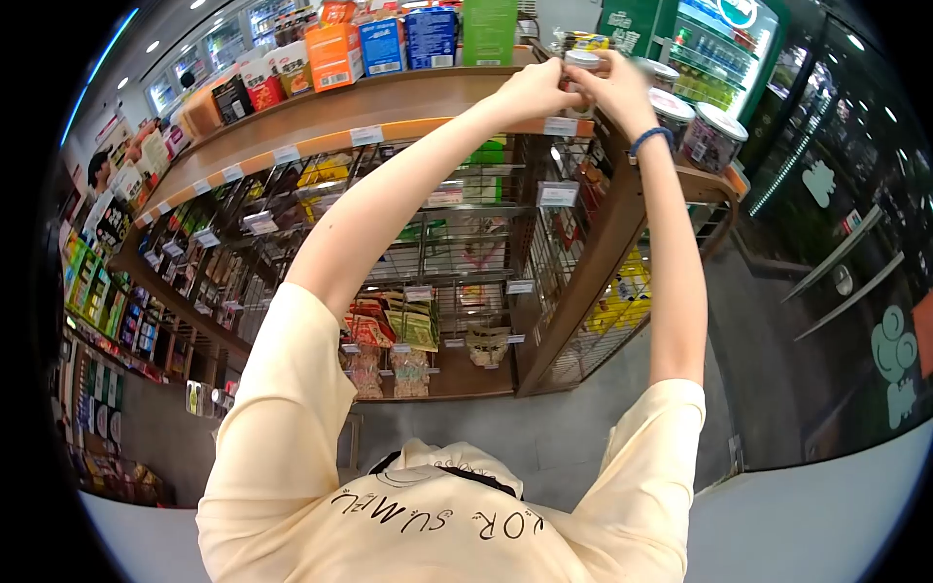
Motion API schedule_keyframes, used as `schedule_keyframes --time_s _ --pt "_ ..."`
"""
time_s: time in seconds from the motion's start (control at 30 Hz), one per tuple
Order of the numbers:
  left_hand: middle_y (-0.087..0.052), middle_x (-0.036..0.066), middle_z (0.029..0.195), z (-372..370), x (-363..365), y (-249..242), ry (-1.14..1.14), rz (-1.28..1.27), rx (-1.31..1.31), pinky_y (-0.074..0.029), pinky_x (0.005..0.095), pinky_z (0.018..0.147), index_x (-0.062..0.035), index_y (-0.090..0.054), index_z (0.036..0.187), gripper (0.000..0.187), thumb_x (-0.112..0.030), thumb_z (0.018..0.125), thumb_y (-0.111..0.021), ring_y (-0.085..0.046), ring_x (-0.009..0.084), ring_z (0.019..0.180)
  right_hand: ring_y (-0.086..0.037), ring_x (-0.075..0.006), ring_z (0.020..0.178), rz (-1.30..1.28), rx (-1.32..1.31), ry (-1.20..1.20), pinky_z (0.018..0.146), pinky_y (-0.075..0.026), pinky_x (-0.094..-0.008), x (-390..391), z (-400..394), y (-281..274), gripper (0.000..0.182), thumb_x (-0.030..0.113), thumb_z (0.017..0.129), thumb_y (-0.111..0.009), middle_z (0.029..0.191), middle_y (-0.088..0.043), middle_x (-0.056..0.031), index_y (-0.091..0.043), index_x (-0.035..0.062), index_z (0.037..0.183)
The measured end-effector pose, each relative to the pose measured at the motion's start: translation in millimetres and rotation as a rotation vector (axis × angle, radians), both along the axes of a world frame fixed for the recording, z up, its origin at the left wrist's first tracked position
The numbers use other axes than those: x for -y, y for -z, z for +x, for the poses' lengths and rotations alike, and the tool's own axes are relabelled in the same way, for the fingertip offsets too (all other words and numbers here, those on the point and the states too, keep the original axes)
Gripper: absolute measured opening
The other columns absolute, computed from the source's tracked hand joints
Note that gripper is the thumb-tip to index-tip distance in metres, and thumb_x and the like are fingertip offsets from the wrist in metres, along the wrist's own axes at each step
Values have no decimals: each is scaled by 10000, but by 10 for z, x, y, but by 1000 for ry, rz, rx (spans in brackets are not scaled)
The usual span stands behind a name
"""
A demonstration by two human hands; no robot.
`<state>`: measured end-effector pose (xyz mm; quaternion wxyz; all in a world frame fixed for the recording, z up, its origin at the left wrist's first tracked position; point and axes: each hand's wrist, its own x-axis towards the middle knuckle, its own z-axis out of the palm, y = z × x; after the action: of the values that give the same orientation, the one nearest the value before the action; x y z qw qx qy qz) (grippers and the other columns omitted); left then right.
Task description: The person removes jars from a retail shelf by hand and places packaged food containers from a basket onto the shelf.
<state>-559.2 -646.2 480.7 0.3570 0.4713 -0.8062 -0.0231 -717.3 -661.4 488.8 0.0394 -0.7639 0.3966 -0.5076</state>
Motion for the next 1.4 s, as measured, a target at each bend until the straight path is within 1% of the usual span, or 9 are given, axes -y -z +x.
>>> schedule_keyframes --time_s 0.07,0.2,0.43,0.53,0.67,0.9,1.27,1.3,1.4 --pt "-629 185 934 51 -37 -40 23 -8 -62 -488 386 772 20 -504 1065 686 -543 702 -649 -619 317 890 -629 -143 741 -14 52 -78 641 -506 -251 63 3 -50 605 370 723 -725 904 -650 -127 -540 -44 1125" --pt "-628 157 931 260 -281 -92 85 -338 -193 -488 371 760 -14 -489 1134 604 -461 757 -641 -619 289 862 -611 -147 840 -2 229 -254 692 -484 -247 -305 251 -215 527 312 732 -729 972 -630 -99 -566 -6 1119" --pt "-629 136 985 873 -1462 -146 -40 -464 -229 -489 342 784 -32 -495 1170 593 -409 751 -678 -617 262 932 -598 -135 841 27 271 -420 726 -475 -242 -1180 868 -370 457 236 721 -747 952 -625 -72 -581 25 1091" --pt "-636 115 985 1170 -2010 -7 -116 -422 -224 -487 339 791 -39 -523 1142 565 -404 742 -687 -623 242 927 -602 -137 874 73 280 -604 769 -469 -256 -1599 1211 -251 371 143 735 -729 944 -628 -63 -580 13 1049" --pt "-638 108 975 1528 -2727 313 -304 -385 -253 -486 324 789 -54 -543 1121 521 -331 716 -719 -627 220 908 -589 -127 910 96 197 -782 842 -439 -285 -1942 1646 113 365 109 709 -741 946 -629 -57 -575 19 1021" --pt "-610 105 1006 1970 -4003 1036 -708 30 -305 -486 330 772 -55 -509 1158 539 -241 699 -723 -608 245 878 -583 -133 908 343 -12 -1146 803 -469 -278 -2607 2536 995 408 96 680 -767 973 -598 -63 -559 4 1018" --pt "-592 70 1096 2552 -5134 2356 -1049 202 -761 -446 351 857 -90 -493 1201 537 -146 709 -703 -571 206 998 -569 -206 932 589 -189 -1396 760 -481 -315 -3650 3647 2331 430 133 693 -752 1027 -550 -108 -531 11 1042" --pt "-591 100 1012 2598 -5187 2507 -1071 117 -741 -456 346 812 -101 -512 1163 494 -201 720 -706 -580 265 916 -556 -218 973 598 -230 -1381 791 -487 -319 -3721 3713 2430 430 125 698 -744 1053 -536 -112 -528 13 1052" --pt "-590 108 1039 2786 -5390 2804 -1089 215 -815 -460 349 807 -97 -506 1168 507 -203 715 -709 -580 275 929 -541 -240 1029 780 -237 -1377 856 -494 -351 -3956 3917 2723 426 106 709 -724 1110 -498 -115 -524 17 1075"
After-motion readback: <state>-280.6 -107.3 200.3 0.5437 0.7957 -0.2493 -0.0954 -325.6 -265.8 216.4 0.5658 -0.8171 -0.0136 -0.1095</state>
